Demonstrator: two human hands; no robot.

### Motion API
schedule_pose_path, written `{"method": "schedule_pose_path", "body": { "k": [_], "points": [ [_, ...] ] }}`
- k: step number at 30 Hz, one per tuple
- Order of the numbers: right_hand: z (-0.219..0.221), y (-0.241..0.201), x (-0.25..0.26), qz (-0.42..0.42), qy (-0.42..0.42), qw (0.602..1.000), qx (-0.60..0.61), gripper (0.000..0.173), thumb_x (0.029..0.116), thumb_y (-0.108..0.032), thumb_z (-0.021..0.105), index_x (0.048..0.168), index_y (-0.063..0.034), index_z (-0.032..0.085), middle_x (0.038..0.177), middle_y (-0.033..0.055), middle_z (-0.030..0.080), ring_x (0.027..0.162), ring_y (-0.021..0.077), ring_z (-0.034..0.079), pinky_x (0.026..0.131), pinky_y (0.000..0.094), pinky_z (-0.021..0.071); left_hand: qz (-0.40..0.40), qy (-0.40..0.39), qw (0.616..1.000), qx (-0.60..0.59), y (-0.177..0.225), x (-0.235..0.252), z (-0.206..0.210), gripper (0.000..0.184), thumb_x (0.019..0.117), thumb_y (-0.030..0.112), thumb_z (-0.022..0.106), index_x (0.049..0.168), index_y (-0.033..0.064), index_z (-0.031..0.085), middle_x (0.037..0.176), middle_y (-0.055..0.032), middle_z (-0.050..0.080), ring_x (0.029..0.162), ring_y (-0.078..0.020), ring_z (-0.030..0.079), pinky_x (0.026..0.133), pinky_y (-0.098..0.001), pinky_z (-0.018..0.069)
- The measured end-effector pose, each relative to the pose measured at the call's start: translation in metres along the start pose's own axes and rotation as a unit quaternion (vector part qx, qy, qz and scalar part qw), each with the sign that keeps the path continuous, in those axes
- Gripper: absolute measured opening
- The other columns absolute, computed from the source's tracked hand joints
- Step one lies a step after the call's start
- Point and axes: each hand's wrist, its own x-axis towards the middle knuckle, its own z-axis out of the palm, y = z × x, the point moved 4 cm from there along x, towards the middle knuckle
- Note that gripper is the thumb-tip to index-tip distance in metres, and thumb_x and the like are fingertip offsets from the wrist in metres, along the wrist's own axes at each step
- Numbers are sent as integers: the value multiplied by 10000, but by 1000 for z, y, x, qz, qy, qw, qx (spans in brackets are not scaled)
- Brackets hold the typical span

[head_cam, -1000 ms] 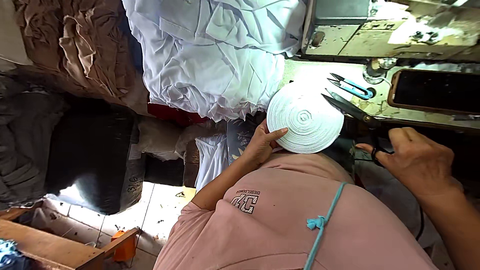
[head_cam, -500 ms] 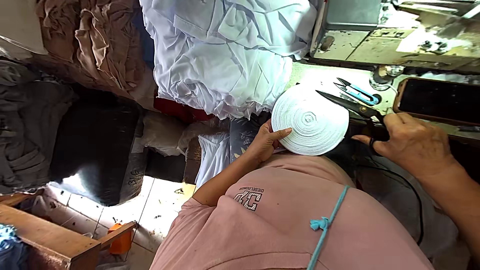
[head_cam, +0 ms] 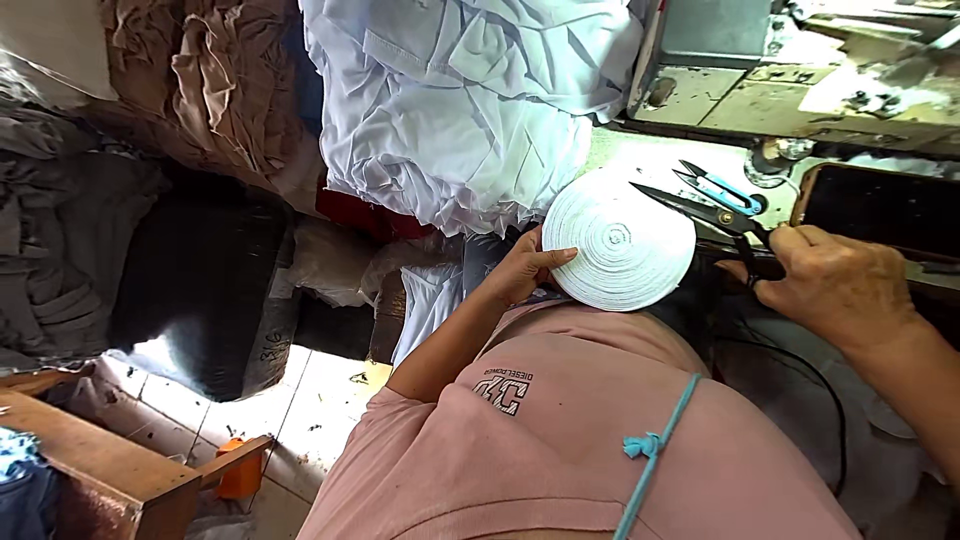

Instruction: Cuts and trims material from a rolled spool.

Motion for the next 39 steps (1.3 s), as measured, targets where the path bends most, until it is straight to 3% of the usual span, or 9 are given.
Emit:
{"method": "schedule_pose_path", "body": {
  "k": [8,13,19,25,27,30,32,34,39],
  "points": [
    [1,-3,-6,15,1,1000,2,333,942,-152,627,779,104,489,704,296,546,572,503,600,430,562,397,10,-32,999,-18,8,7,-6,308,965,-68,524,1243,63,505,1022,-49,737,876,-137,742,777,-306,627],
    [5,-4,-5,5,-8,1000,26,645,906,-514,657,769,94,490,671,262,520,542,470,577,430,543,395,-6,-54,998,15,18,9,-12,276,963,-70,522,1200,70,538,993,-30,747,860,-114,741,775,-285,622],
    [2,-12,16,18,-39,999,19,581,836,-417,786,795,92,509,717,262,552,621,478,627,466,553,435,-22,-89,995,38,25,16,-21,259,951,-57,541,1172,77,561,988,-27,756,852,-112,744,753,-277,624],
    [5,-7,28,-37,-21,999,8,532,859,-398,724,763,66,481,668,232,521,559,448,598,428,514,393,-25,-110,992,52,27,20,-24,250,945,-36,556,1160,88,578,987,-11,759,860,-107,743,757,-282,624],
    [5,-2,27,-51,-15,999,6,475,869,-332,704,740,60,469,651,232,515,540,449,585,418,515,374,-25,-102,994,41,27,19,-24,235,953,-35,545,1152,81,589,980,-15,759,852,-110,744,751,-286,627],
    [3,5,23,-70,-4,998,4,342,877,-169,648,723,67,456,646,255,516,534,466,581,413,526,366,-7,-42,999,31,23,11,-19,241,987,9,538,1219,70,556,993,-23,748,842,-111,739,741,-282,624],
    [2,7,18,-83,9,996,0,340,928,-163,587,718,72,459,641,261,521,523,467,581,404,525,365,22,15,999,35,12,0,-11,372,983,69,558,1347,69,481,1045,-36,722,856,-118,723,755,-294,616],
    [-1,7,14,-88,21,996,0,370,964,-196,545,722,74,467,637,262,523,517,466,579,400,522,364,52,56,997,31,-6,-12,-3,542,937,78,621,1438,105,415,1114,-59,700,877,-135,713,762,-315,613],
    [-2,-1,2,-55,23,998,5,570,1009,-406,555,766,107,495,668,282,538,545,488,592,423,550,399,105,38,992,61,-12,-17,2,621,891,-81,675,1429,35,387,1163,-80,682,983,-136,710,887,-337,604]
  ]
}}
